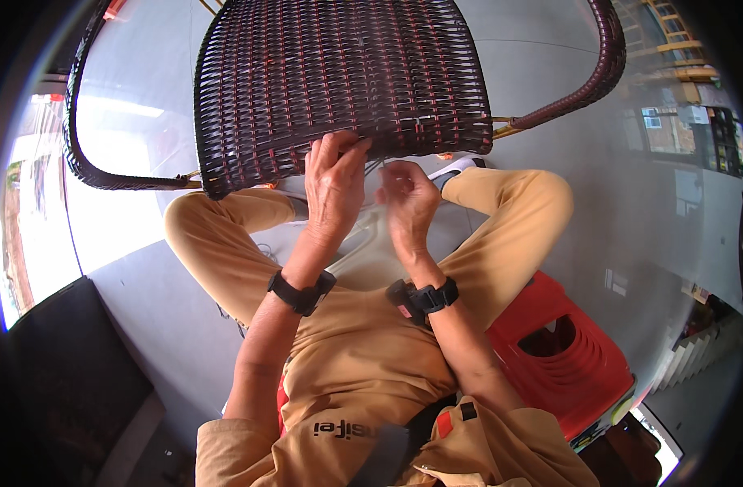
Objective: The person weaves a thin cord through the underside of a wicker chair seat. They thread the cord through the existing weave pattern, pull it tight, and repeat the process to secure the seat material.
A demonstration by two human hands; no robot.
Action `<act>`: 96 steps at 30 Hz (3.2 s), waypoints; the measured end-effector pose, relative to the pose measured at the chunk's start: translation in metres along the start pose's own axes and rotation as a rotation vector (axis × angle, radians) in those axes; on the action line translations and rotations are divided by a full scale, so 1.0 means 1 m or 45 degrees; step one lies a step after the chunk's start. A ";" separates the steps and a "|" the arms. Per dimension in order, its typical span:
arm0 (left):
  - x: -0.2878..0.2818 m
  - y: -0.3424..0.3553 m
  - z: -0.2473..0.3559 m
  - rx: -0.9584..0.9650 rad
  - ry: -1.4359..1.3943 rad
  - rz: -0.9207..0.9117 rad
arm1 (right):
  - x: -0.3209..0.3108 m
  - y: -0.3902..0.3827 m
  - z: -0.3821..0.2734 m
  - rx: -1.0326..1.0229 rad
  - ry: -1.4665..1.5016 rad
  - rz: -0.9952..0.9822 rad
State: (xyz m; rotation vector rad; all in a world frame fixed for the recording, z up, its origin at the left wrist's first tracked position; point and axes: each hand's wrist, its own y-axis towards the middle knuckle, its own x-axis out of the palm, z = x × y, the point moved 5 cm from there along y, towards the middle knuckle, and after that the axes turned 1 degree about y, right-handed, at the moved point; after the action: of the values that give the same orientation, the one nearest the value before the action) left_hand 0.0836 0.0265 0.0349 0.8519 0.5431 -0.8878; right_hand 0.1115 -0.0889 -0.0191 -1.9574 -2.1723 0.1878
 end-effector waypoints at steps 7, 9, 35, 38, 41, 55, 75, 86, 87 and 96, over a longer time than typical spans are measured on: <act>0.009 -0.005 -0.006 0.022 -0.024 0.100 | 0.003 0.000 -0.001 -0.004 -0.041 -0.039; 0.009 -0.006 -0.006 0.018 -0.026 0.104 | 0.005 0.001 -0.004 -0.015 -0.067 -0.029; 0.012 -0.008 -0.004 -0.067 0.020 0.078 | 0.004 0.000 -0.004 0.000 0.063 0.010; 0.013 -0.008 -0.005 -0.070 0.004 0.089 | 0.002 -0.004 0.004 0.116 0.070 -0.043; 0.015 -0.007 -0.003 -0.067 0.006 0.088 | 0.002 -0.004 0.011 0.187 0.199 -0.064; 0.011 -0.003 -0.002 -0.047 0.031 0.101 | 0.004 0.002 -0.004 0.114 0.029 -0.060; 0.016 0.005 0.006 -0.002 0.304 -0.089 | 0.002 0.007 0.000 0.014 -0.038 -0.014; 0.015 0.001 0.004 0.003 0.171 0.016 | 0.005 0.009 -0.008 -0.075 -0.161 0.018; 0.015 0.000 0.003 0.002 0.168 0.015 | 0.006 0.009 -0.010 -0.088 -0.148 0.025; 0.014 0.001 0.002 -0.017 0.135 0.028 | 0.002 0.005 0.004 0.125 0.106 -0.058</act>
State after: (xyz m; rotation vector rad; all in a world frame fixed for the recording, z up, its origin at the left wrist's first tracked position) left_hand 0.0918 0.0192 0.0261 0.8949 0.6305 -0.8214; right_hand 0.1150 -0.0863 -0.0238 -1.8278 -2.1115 0.1981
